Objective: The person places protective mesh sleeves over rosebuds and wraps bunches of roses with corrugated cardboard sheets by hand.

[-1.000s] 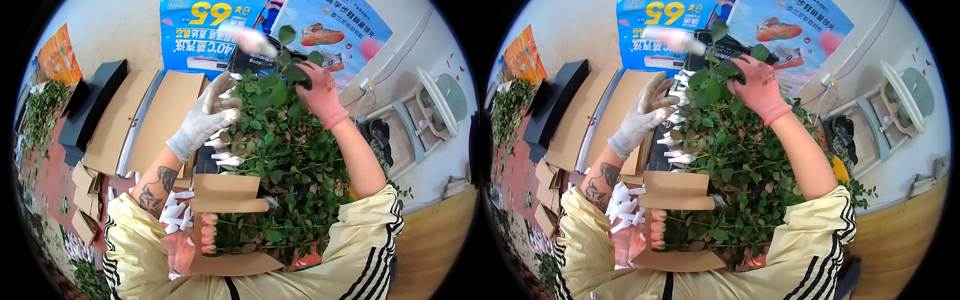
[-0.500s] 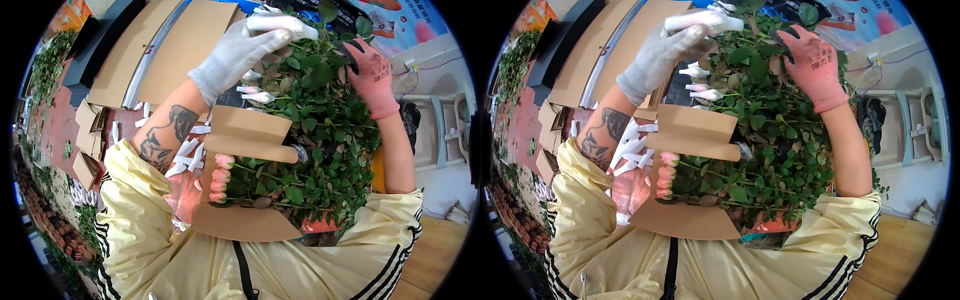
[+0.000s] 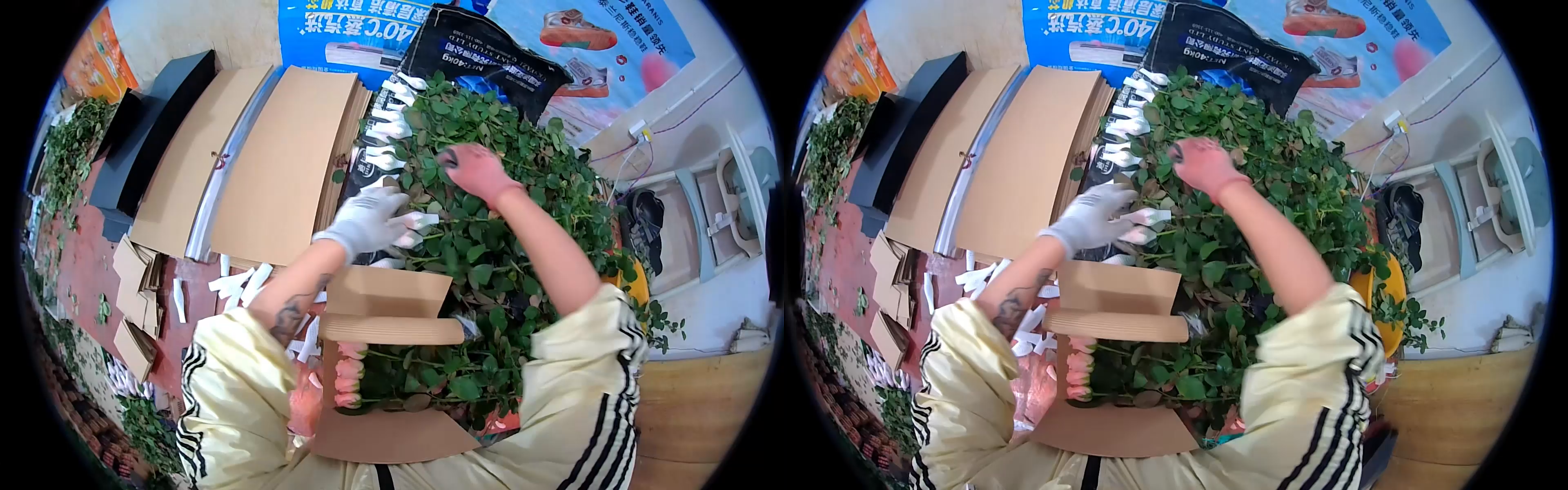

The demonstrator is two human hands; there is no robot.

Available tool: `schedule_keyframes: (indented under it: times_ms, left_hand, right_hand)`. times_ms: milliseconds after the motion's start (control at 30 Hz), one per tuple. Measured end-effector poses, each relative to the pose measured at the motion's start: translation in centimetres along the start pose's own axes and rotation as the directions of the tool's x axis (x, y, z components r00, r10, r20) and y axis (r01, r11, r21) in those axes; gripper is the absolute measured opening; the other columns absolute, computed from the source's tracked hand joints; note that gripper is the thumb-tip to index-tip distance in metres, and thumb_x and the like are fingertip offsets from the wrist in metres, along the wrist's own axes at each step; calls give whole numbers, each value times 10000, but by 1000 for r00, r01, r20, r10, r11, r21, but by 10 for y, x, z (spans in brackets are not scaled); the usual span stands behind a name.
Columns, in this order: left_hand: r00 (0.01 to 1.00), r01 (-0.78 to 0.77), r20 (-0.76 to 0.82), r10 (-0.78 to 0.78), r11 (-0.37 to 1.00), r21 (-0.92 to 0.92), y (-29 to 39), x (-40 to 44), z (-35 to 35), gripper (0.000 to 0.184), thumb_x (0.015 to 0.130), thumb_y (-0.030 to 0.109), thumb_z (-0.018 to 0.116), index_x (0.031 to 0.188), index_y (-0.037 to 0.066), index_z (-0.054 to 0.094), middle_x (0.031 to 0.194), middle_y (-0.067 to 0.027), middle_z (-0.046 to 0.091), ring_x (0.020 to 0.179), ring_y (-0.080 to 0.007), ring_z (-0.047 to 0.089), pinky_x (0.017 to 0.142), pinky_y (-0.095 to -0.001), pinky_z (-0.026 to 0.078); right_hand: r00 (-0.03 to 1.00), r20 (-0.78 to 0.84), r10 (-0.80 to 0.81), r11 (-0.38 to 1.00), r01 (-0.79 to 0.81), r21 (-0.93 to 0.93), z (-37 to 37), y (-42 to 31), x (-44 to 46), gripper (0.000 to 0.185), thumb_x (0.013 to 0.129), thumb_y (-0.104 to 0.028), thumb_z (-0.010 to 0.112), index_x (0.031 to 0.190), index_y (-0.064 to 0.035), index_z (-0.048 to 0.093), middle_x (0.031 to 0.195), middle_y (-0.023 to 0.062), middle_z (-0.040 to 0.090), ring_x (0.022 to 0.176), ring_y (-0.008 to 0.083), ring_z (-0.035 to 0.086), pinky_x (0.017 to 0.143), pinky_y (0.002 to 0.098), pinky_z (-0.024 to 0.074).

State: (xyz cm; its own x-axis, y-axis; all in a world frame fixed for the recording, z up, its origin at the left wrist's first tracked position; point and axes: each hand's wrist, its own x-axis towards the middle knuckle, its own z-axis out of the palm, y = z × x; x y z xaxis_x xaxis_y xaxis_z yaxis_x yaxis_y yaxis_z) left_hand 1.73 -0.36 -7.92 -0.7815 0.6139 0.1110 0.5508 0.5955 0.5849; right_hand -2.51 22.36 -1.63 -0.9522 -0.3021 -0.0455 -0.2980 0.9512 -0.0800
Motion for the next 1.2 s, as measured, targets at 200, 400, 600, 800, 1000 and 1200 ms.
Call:
schedule_keyframes:
  times_ms: [200, 400, 600, 800, 1000, 1200]
  left_hand:
    - [949, 69, 266, -168, 937, 342, 2, 28, 34, 780, 772, 556, 542, 1396, 126, 359, 1441, -182, 323, 1318, -421, 286, 1091, -486, 212]
    - [897, 98, 378, -227, 938, 332, -5, 20, 52, 782, 777, 588, 510, 1394, 133, 356, 1420, -162, 361, 1332, -402, 277, 1092, -482, 202]
    - [906, 76, 366, -213, 932, 354, -7, 25, 56, 716, 752, 615, 518, 1307, 166, 466, 1338, -135, 454, 1277, -371, 365, 1066, -463, 241]
    - [915, 75, 352, -198, 940, 334, -12, 22, 58, 709, 765, 621, 507, 1319, 181, 456, 1336, -126, 457, 1265, -361, 385, 1069, -475, 236]
    - [908, 83, 371, -194, 952, 294, -16, 26, 63, 651, 772, 624, 512, 1258, 191, 507, 1326, -119, 475, 1282, -358, 369, 1066, -471, 224]
    - [959, -8, 264, -98, 928, 373, -8, 23, 60, 586, 760, 492, 568, 1237, 154, 520, 1436, -148, 351, 1304, -409, 325, 1080, -505, 205]
  right_hand:
    - [978, 98, 183, 934, -142, -328, 108, 8, 82, 334, 846, -182, 409, 1098, -65, 595, 1130, 137, 621, 1056, 266, 592, 871, 373, 452]
    - [998, -57, 12, 899, -36, -437, 81, 25, 56, 278, 848, -162, 396, 1009, -100, 614, 1003, 120, 645, 956, 261, 615, 799, 390, 483]
    - [806, -496, 323, 742, -541, -396, -158, 99, 7, 283, 848, -202, 404, 978, -54, 607, 981, 171, 644, 932, 317, 630, 782, 443, 498]
    - [98, -878, 468, 716, -625, 311, -362, 195, -164, 412, 741, -348, 634, 979, -14, 671, 889, 158, 680, 816, 268, 657, 740, 364, 505]
    - [-185, -893, 410, 895, 267, 356, -391, 186, -246, 266, 801, -158, 671, 1020, -9, 653, 865, 46, 646, 673, 146, 584, 617, 296, 480]
    - [419, -789, 450, 892, -255, 373, -267, 199, -200, 349, 752, -151, 604, 1050, 30, 588, 969, 177, 634, 940, 252, 587, 861, 356, 443]
